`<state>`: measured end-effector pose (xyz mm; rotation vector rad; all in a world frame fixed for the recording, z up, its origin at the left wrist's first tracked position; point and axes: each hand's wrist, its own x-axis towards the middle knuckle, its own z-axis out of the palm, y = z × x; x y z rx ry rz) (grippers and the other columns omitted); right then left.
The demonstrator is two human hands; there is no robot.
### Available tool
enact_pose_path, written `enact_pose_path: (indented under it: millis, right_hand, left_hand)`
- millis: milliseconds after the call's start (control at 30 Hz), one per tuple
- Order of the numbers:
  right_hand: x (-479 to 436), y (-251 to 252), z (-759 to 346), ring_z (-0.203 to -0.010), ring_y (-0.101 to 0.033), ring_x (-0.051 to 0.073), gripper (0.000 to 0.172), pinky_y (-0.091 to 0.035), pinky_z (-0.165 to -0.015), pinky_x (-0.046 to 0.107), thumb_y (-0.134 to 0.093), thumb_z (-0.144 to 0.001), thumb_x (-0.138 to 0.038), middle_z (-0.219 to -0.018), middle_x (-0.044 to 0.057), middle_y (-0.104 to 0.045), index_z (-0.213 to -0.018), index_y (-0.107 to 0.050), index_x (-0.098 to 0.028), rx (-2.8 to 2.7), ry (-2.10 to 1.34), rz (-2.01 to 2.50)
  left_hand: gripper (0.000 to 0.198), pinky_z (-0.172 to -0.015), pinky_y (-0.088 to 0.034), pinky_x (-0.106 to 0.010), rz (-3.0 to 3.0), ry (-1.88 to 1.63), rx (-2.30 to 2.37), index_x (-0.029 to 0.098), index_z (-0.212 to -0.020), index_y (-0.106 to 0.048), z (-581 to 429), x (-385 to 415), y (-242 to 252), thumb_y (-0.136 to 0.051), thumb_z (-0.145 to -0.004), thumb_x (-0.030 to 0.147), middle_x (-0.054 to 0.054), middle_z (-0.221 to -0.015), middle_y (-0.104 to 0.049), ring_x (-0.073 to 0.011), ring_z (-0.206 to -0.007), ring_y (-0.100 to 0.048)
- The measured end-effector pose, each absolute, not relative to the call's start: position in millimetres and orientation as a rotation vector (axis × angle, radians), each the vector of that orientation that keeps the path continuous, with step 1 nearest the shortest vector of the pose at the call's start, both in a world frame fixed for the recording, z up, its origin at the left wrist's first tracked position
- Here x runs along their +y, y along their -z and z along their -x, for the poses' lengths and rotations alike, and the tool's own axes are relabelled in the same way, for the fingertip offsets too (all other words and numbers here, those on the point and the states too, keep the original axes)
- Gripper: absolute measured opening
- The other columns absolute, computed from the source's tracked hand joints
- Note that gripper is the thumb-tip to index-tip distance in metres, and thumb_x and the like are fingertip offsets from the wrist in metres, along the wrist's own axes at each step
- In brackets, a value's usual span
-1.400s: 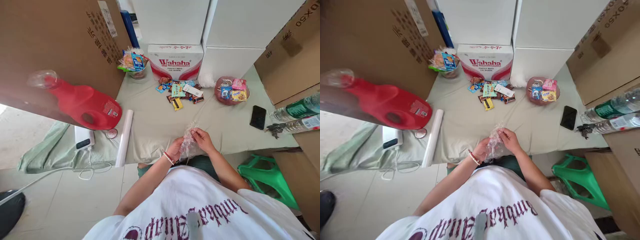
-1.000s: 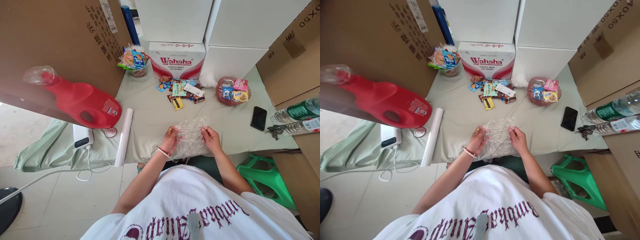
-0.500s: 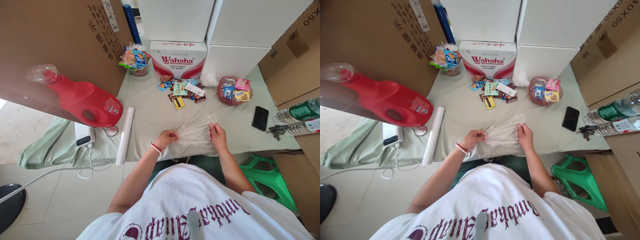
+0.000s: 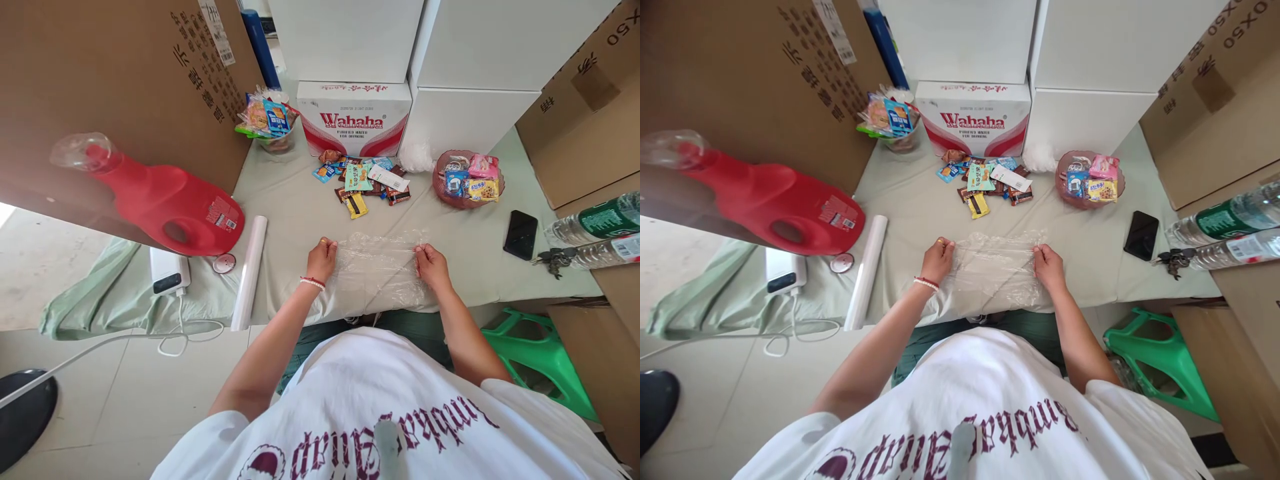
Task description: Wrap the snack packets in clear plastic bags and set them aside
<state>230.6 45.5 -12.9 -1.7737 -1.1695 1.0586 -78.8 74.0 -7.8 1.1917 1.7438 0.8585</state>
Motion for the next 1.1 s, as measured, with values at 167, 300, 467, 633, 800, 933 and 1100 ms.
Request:
enact_pose_path:
  millis: [167, 300, 467, 633, 800, 933, 1100]
  right_hand:
    - [56.2, 15.0, -233.1, -0.048, -0.051, 0.016, 0.037, -0.043, -0.052, 0.028, -0.049, -0.097, -0.058, -0.057, -0.003, -0.055, -0.093, -0.064, -0.024, -1.404, -0.893, 1.768]
    - [53.5, 22.9, -224.6, -0.052, -0.052, 0.016, 0.042, -0.041, -0.052, 0.027, -0.048, -0.097, -0.063, -0.059, -0.002, -0.057, -0.093, -0.065, -0.024, -1.451, -0.9, 1.717]
    - [49.0, 27.3, -226.8, -0.054, -0.052, 0.017, 0.043, -0.042, -0.052, 0.027, -0.048, -0.097, -0.063, -0.06, -0.002, -0.056, -0.093, -0.065, -0.024, -1.441, -0.918, 1.724]
    - [45.3, 22.9, -233.0, -0.049, -0.05, 0.015, 0.042, -0.044, -0.05, 0.028, -0.052, -0.095, -0.064, -0.061, -0.003, -0.056, -0.088, -0.062, -0.025, -1.338, -0.98, 1.708]
    - [44.4, 23.8, -229.6, -0.047, -0.049, 0.014, 0.04, -0.042, -0.049, 0.027, -0.051, -0.096, -0.063, -0.06, -0.005, -0.055, -0.088, -0.061, -0.025, -1.313, -0.966, 1.709]
    - [45.6, 28.4, -230.3, -0.05, -0.049, 0.014, 0.041, -0.042, -0.049, 0.026, -0.051, -0.096, -0.064, -0.06, -0.004, -0.054, -0.088, -0.062, -0.024, -1.32, -0.932, 1.72]
    - [45.4, 29.5, -229.9, -0.049, -0.049, 0.014, 0.039, -0.042, -0.05, 0.027, -0.049, -0.098, -0.06, -0.06, -0.004, -0.055, -0.085, -0.06, -0.025, -1.312, -0.905, 1.728]
  left_hand:
    - [0.05, -0.081, -0.043, -0.038, -1.307, -0.628, 1.835, 0.026, -0.057, -0.053, 89.8, 98.0, 5.9, -0.052, -0.096, 0.057, -0.007, -0.061, -0.057, -0.0316, -0.088, -0.063]
    - [0.047, -0.096, -0.043, -0.045, -1.611, -0.605, 1.787, 0.023, -0.059, -0.061, 75.7, 111.5, 6.6, -0.069, -0.084, 0.062, -0.012, -0.081, -0.064, -0.0378, -0.112, -0.057]
    - [0.035, -0.082, -0.049, -0.034, -1.518, -0.755, 1.369, 0.022, -0.07, -0.062, 61.3, 122.7, 9.4, -0.082, -0.072, 0.051, -0.004, -0.085, -0.064, -0.0218, -0.087, -0.061]
    - [0.032, -0.049, -0.034, -0.024, -1.198, -0.913, 1.303, 0.024, -0.086, -0.052, 61.7, 132.3, 14.9, -0.066, -0.088, 0.053, 0.007, -0.06, -0.051, -0.0106, -0.045, -0.043]
    - [0.035, -0.049, -0.034, -0.022, -1.022, -1.079, 1.279, 0.023, -0.109, -0.054, 65.6, 141.0, 18.2, -0.07, -0.082, 0.038, 0.001, -0.084, -0.068, -0.0066, -0.049, -0.042]
    - [0.059, -0.051, -0.037, -0.021, -0.844, -1.26, 1.308, 0.028, -0.134, -0.053, 76.7, 150.4, 17.8, -0.072, -0.078, 0.025, -0.007, -0.121, -0.07, -0.0056, -0.058, -0.047]
    - [0.044, -0.069, -0.049, -0.027, -1.035, -1.297, 1.799, 0.02, -0.133, -0.054, 77.2, 139.6, 13.8, -0.062, -0.093, 0.036, -0.008, -0.111, -0.068, -0.0121, -0.072, -0.058]
